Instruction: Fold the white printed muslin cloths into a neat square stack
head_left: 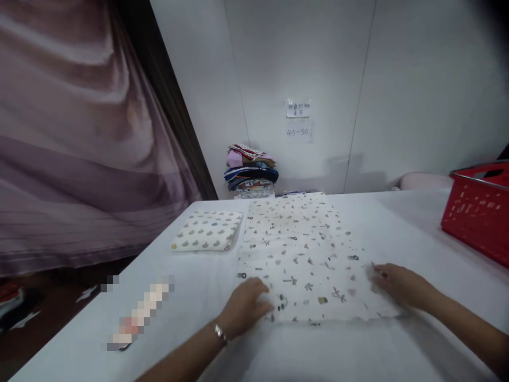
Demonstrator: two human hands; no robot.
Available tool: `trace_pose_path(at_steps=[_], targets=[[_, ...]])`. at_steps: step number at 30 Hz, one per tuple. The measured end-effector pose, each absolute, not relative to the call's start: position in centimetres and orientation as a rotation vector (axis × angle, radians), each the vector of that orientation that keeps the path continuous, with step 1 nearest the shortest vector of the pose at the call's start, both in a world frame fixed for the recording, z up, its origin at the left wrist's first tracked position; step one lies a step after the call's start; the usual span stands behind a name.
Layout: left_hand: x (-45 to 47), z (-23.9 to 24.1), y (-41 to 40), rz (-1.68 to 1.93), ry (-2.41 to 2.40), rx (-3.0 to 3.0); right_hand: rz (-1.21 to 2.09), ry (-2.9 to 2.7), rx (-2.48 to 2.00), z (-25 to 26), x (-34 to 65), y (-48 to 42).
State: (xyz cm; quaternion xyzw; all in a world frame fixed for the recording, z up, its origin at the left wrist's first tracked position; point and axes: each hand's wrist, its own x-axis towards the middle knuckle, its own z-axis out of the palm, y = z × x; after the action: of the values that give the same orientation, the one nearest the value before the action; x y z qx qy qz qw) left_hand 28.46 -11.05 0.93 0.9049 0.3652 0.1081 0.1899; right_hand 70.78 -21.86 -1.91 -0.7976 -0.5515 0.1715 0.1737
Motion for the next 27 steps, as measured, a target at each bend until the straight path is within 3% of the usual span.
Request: trace_pose_path(at_steps=[4, 13, 23, 27], targets=[[27.4, -0.9, -13.3, 0.261, 1.038, 2.567, 0.534, -1.412, -2.362, -4.0, 71.4, -22.6], [28.0, 0.3, -13.1, 0.24, 0.983, 2.633, 0.415, -1.393, -2.236, -1.7, 70.3, -22.1], [28.4, 5.2, -11.8, 0.534, 0.996, 2.23, 1.284, -0.551, -1.437, 2.0, 66.8, -21.9], [27.6, 6.0, -10.5, 0.764, 1.212, 1.905, 1.334, -0.613, -1.281, 4.7, 64.2, -21.3]])
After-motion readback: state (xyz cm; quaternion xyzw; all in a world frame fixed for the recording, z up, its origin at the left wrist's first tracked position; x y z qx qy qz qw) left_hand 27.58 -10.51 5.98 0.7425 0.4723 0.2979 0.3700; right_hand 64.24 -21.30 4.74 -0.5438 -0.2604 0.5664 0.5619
